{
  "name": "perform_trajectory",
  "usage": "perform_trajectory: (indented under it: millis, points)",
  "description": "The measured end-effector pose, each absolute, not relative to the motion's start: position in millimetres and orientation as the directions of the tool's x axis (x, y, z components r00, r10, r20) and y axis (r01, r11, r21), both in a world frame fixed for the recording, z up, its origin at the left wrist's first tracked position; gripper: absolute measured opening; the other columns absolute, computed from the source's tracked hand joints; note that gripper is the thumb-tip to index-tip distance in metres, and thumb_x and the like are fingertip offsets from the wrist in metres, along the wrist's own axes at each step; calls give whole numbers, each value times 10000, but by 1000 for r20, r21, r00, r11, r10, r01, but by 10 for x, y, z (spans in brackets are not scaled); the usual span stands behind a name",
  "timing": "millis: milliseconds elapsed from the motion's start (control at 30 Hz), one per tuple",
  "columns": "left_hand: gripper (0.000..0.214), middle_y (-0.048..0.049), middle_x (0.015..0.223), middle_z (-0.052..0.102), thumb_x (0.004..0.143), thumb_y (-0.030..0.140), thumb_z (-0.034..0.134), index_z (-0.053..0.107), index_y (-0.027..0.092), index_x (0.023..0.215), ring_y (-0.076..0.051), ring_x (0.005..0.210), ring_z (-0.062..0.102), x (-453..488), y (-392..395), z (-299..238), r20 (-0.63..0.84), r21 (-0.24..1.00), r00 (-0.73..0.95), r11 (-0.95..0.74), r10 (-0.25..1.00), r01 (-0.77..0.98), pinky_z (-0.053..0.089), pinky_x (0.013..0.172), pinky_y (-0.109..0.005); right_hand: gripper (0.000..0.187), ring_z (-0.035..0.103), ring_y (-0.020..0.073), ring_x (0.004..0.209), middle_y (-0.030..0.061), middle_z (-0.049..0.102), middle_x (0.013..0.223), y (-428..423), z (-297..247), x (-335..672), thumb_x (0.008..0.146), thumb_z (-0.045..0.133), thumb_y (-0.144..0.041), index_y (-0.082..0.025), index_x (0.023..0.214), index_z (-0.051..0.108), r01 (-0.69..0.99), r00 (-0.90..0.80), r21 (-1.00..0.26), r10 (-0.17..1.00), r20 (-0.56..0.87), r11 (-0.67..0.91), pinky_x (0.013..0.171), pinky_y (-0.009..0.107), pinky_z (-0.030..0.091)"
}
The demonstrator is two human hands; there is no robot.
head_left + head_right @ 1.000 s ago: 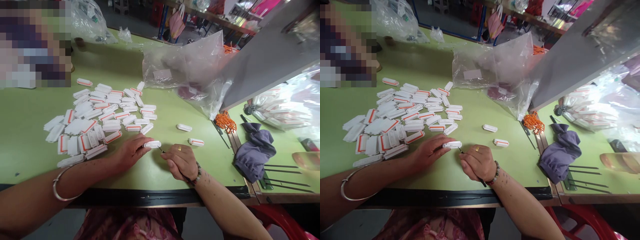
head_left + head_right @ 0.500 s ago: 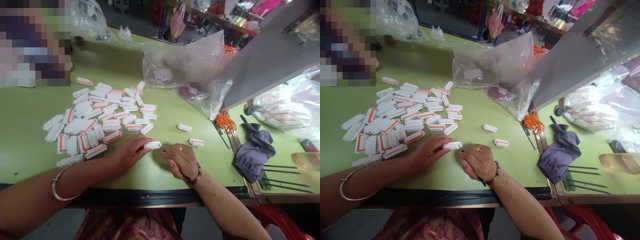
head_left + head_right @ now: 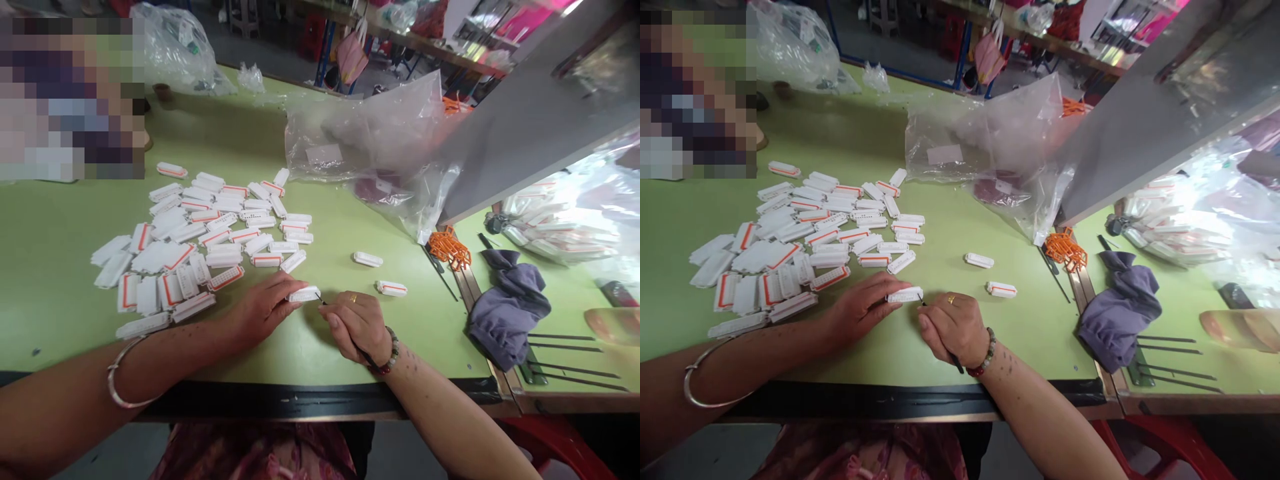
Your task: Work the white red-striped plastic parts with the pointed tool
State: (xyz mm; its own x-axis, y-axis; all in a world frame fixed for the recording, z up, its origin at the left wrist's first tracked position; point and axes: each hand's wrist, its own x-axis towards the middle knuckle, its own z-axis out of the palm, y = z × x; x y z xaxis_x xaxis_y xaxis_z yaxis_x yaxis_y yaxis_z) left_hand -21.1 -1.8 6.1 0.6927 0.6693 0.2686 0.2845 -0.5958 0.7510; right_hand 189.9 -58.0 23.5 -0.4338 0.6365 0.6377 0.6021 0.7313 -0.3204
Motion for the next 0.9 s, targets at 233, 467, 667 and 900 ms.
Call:
perform_trajectory:
  millis: [233,467,667,900]
  points:
    - [268,-78,1049,628,987,276,417,569,168,1180,-169,983,579,-228,-44,94,272,739,694,-607,666,293,497,875,-311,232,550,149,584,35,638,655,-590,302,1882,926,376,-131,-148,886,604,559,-424,-343,615,665,755,562,283,439]
    - [273,-74,1097,614,984,267,429,554,187,1212,-166,1018,564,-258,-67,120,212,766,718,-569,663,299,480,912,-307,277,571,143,602,20,648,672,-600,322,1851,966,337,-158,-172,881,600,576,-407,-384,660,631,722,612,274,442]
    - [274,-83,1089,620,980,262,428,581,164,1185,-170,1006,571,-244,-81,152,164,753,737,-566,656,336,480,912,-302,366,555,118,542,-14,602,595,-609,323,1850,1006,298,-205,-195,770,579,601,-365,-446,725,585,663,581,248,415]
    - [240,-67,1003,607,975,245,431,617,159,1101,-159,917,549,-213,-125,175,207,678,757,-648,620,346,477,846,-276,381,573,124,541,-19,614,589,-602,374,1865,1014,296,-241,-208,775,590,581,-408,-417,694,594,699,563,259,423]
